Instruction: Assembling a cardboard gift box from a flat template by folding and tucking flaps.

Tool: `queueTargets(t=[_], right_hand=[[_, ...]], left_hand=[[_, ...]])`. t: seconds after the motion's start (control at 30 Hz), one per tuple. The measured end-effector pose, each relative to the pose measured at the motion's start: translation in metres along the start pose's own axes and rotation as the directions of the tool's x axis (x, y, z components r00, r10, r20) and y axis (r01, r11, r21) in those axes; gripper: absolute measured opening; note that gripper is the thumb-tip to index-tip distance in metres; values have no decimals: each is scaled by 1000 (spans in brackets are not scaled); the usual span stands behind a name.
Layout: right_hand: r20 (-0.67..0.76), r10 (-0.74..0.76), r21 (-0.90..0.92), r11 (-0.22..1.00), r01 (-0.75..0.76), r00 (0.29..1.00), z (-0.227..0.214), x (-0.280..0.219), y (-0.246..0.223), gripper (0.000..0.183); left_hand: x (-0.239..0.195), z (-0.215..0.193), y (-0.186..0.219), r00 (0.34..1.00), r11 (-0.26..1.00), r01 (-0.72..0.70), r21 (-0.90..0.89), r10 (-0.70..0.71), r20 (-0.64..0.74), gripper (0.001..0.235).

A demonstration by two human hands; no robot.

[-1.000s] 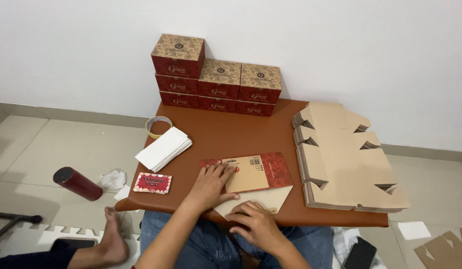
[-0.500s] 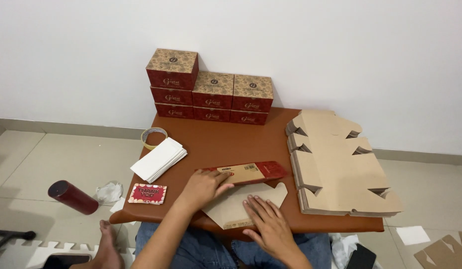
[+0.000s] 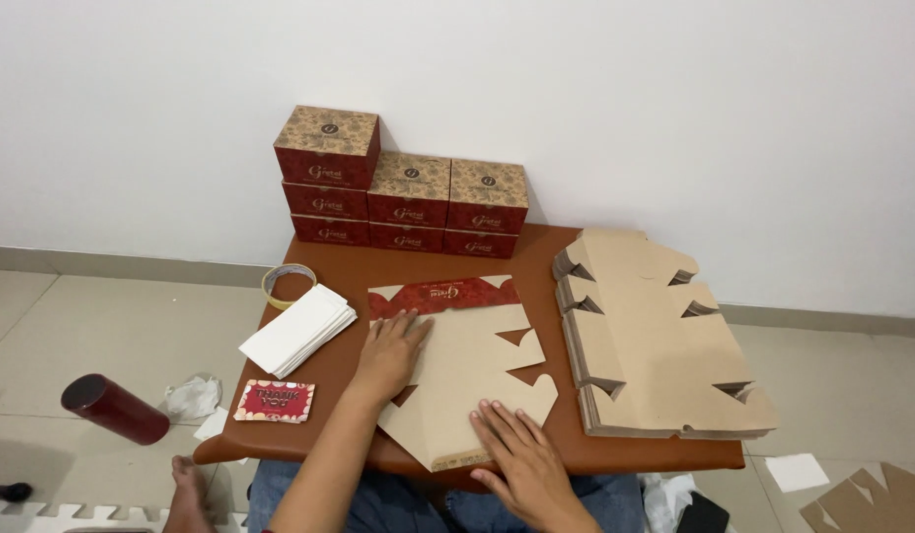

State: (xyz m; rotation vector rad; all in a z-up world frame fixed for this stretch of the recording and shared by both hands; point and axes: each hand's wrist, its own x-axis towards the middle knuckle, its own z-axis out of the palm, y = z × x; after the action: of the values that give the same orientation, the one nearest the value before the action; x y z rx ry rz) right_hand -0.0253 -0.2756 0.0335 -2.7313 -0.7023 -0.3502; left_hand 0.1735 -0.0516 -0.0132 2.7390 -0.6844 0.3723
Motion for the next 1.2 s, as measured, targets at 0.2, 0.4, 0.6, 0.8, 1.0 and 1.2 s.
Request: queueTargets(t=[0.2,0.4,0.6,0.8,1.0,1.2], right_hand=[[-81,-7,-54,999,3,997,14,-2,1,72],[-83,14,-26,1000,-16,996,15,0,-4,63],[-76,44,-115,992,-52,996,26,-5,-6,80],[-66,65,-181,981,-76,996,57,-31,-7,77],[-142,61,312,950,-14,988,36,-49,4,65],[-404,187,228,969,-99,895,20,-28,26,63]], left_hand=[[-12,-48,20,995,978,42,-205,-24,92,41],[-86,-102,51,949,872,59,-487,102,299,80],[-123,-83,55,966,943,-104,-315,171,195,111],[-140,-81,55,984,941,-61,-333,113,139,62],[-149,-76,37,997,851,-21,-525,60,56,53],[-131,-96,50,988,878,87,-470,-138,-74,16]])
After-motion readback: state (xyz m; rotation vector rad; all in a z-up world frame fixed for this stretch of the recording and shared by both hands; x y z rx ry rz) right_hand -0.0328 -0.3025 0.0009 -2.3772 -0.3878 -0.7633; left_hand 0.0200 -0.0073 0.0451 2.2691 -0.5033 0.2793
